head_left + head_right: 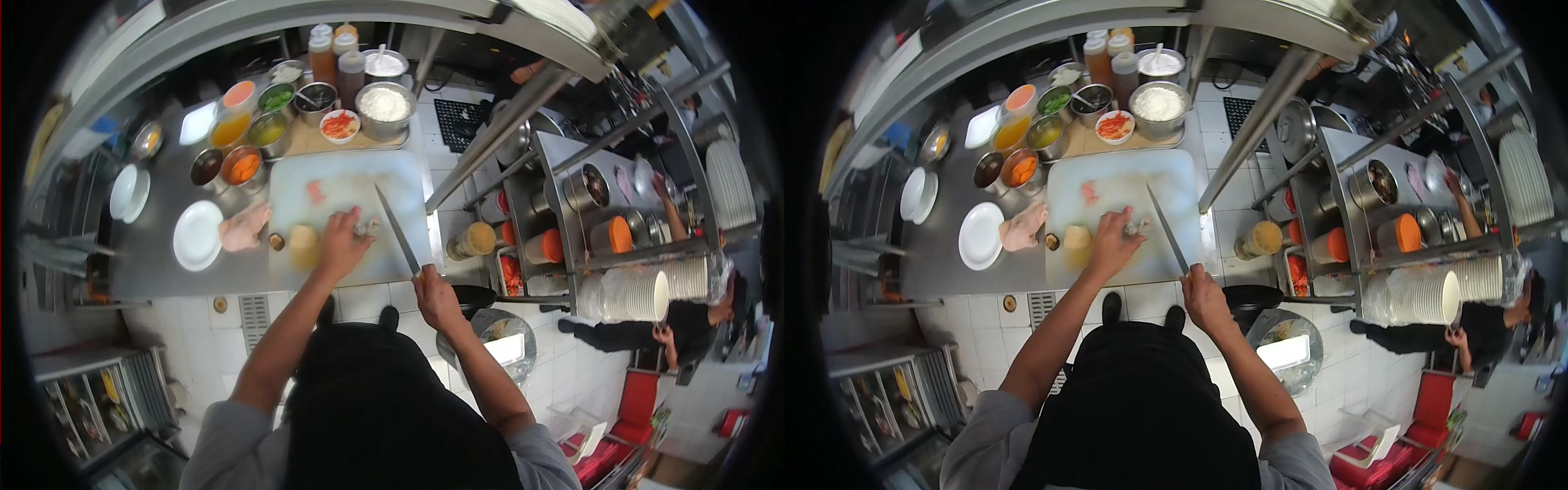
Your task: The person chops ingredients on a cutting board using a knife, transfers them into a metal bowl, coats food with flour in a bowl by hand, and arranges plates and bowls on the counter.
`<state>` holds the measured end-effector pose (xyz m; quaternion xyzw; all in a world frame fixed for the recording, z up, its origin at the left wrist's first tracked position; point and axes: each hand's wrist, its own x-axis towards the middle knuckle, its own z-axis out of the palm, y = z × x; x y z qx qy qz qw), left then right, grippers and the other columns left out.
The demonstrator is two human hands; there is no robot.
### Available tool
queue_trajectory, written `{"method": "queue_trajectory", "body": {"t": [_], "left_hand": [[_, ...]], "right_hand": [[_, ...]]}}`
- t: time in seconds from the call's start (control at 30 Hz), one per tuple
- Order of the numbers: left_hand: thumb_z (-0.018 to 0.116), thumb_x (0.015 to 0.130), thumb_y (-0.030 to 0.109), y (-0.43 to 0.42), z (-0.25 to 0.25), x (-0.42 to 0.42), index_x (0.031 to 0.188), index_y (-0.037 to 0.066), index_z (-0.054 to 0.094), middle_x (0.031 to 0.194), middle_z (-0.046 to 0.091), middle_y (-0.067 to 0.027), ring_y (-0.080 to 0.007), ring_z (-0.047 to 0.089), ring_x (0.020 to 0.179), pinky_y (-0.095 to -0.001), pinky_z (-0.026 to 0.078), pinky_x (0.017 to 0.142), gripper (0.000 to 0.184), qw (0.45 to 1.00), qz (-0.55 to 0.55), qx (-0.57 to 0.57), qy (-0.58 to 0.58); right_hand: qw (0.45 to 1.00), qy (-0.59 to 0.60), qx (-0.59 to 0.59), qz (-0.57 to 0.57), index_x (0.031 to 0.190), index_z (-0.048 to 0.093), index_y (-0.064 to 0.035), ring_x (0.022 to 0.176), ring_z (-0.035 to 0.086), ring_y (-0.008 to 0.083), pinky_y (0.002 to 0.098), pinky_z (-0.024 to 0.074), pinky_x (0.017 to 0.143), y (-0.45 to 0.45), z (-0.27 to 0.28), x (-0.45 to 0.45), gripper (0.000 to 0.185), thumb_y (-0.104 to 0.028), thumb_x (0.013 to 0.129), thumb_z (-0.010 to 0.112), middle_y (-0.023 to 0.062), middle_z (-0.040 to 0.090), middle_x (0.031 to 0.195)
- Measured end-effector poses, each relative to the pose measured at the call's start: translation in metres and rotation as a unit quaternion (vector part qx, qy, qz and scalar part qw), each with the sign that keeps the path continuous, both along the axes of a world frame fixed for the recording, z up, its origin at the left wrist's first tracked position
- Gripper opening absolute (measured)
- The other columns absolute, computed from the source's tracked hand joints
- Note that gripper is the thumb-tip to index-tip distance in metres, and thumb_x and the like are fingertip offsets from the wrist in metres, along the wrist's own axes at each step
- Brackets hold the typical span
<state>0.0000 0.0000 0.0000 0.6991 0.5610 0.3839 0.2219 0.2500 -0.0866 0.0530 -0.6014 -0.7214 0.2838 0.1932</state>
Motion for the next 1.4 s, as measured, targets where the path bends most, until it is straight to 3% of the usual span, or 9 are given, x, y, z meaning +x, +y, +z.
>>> {"method": "queue_trajectory", "body": {"t": [0.07, 0.27, 0.37, 0.57, 0.67, 0.87, 1.17, 1.27, 1.4], "left_hand": [[0.076, 0.077, 0.007, -0.002, -0.003, 0.0, 0.126, 0.006, 0.06, 0.124, 0.056, -0.0192, -0.0401, 0.052, 0.121, -0.047, 0.043, 0.104, 0.051, 0.992, -0.028, 0.056, 0.113], [0.068, 0.079, 0.002, -0.017, 0.0, 0.012, 0.122, 0.002, 0.059, 0.125, 0.055, -0.0192, -0.0388, 0.051, 0.12, -0.0463, 0.042, 0.104, 0.044, 0.998, -0.006, 0.058, -0.031], [0.064, 0.079, 0.001, -0.015, -0.004, -0.008, 0.123, -0.001, 0.058, 0.129, 0.055, -0.018, -0.038, 0.05, 0.124, -0.049, 0.042, 0.103, 0.045, 0.999, 0.003, 0.037, -0.024], [0.063, 0.081, 0.003, 0.032, 0.002, -0.014, 0.113, 0.001, 0.065, 0.126, 0.057, -0.0138, -0.033, 0.051, 0.122, -0.0456, 0.04, 0.1, 0.031, 0.983, -0.101, 0.063, 0.137], [0.063, 0.081, 0.003, 0.034, -0.009, -0.036, 0.107, 0.001, 0.067, 0.122, 0.059, -0.0118, -0.0303, 0.052, 0.119, -0.0439, 0.039, 0.096, 0.027, 0.971, -0.04, 0.046, 0.23], [0.066, 0.077, 0.0, 0.002, 0.017, -0.031, 0.103, 0.001, 0.066, 0.107, 0.059, -0.0134, -0.0316, 0.055, 0.11, -0.0451, 0.044, 0.092, 0.026, 0.99, -0.004, 0.108, 0.087], [0.064, 0.079, -0.004, -0.01, -0.015, -0.012, 0.105, 0.0, 0.062, 0.1, 0.059, -0.019, -0.042, 0.058, 0.111, -0.0492, 0.039, 0.113, 0.027, 0.995, 0.01, 0.097, -0.014], [0.062, 0.081, -0.006, -0.015, -0.022, -0.013, 0.104, -0.001, 0.062, 0.105, 0.062, -0.0178, -0.0315, 0.065, 0.084, -0.042, 0.053, 0.079, 0.024, 0.996, 0.055, 0.047, -0.048], [0.062, 0.08, -0.009, -0.019, -0.02, -0.013, 0.104, -0.001, 0.061, 0.103, 0.062, -0.0174, -0.0261, 0.065, 0.077, -0.035, 0.053, 0.068, 0.025, 0.985, 0.067, -0.014, -0.158]], "right_hand": [[0.999, 0.033, 0.031, -0.002, 0.112, 0.046, -0.0012, 0.079, 0.063, 0.054, 0.0606, 0.0503, 0.07, 0.004, 0.011, -0.011, 0.026, -0.021, 0.101, 0.057, 0.0311, 0.064, 0.091], [0.996, -0.065, -0.019, 0.049, 0.111, 0.046, -0.0002, 0.078, 0.062, 0.0534, 0.0601, 0.0494, 0.068, 0.018, -0.025, 0.006, 0.021, -0.017, 0.102, 0.054, 0.03, 0.064, 0.091], [0.999, -0.021, 0.029, 0.024, 0.109, 0.046, 0.0003, 0.078, 0.061, 0.0533, 0.0601, 0.0485, 0.067, 0.019, 0.018, -0.02, 0.02, -0.017, 0.102, 0.054, 0.0303, 0.063, 0.09], [0.997, -0.002, 0.075, -0.011, 0.107, 0.045, 0.0006, 0.078, 0.061, 0.0532, 0.0595, 0.0468, 0.067, 0.038, 0.031, -0.046, 0.018, -0.014, 0.102, 0.054, 0.0302, 0.061, 0.087], [0.996, 0.025, 0.084, -0.016, 0.106, 0.044, 0.0008, 0.078, 0.061, 0.0529, 0.0597, 0.0466, 0.066, 0.044, 0.052, -0.055, 0.018, -0.015, 0.102, 0.053, 0.0303, 0.061, 0.088], [0.997, -0.074, 0.004, 0.025, 0.104, 0.043, -0.0006, 0.073, 0.062, 0.0524, 0.0604, 0.0488, 0.065, 0.041, -0.018, -0.048, 0.02, -0.018, 0.103, 0.052, 0.0298, 0.064, 0.084], [0.994, -0.101, -0.018, 0.042, 0.103, 0.044, -0.0012, 0.074, 0.065, 0.0515, 0.0604, 0.0518, 0.067, 0.051, -0.012, -0.055, 0.022, -0.022, 0.103, 0.051, 0.029, 0.066, 0.08], [0.996, -0.085, -0.011, 0.038, 0.102, 0.044, -0.001, 0.075, 0.065, 0.0516, 0.0607, 0.0516, 0.068, 0.049, 0.002, -0.06, 0.022, -0.022, 0.103, 0.05, 0.0293, 0.066, 0.08], [0.992, -0.108, -0.041, 0.05, 0.102, 0.044, -0.0005, 0.074, 0.065, 0.0517, 0.0606, 0.0516, 0.067, 0.043, -0.006, -0.06, 0.022, -0.021, 0.103, 0.051, 0.0295, 0.066, 0.08]]}}
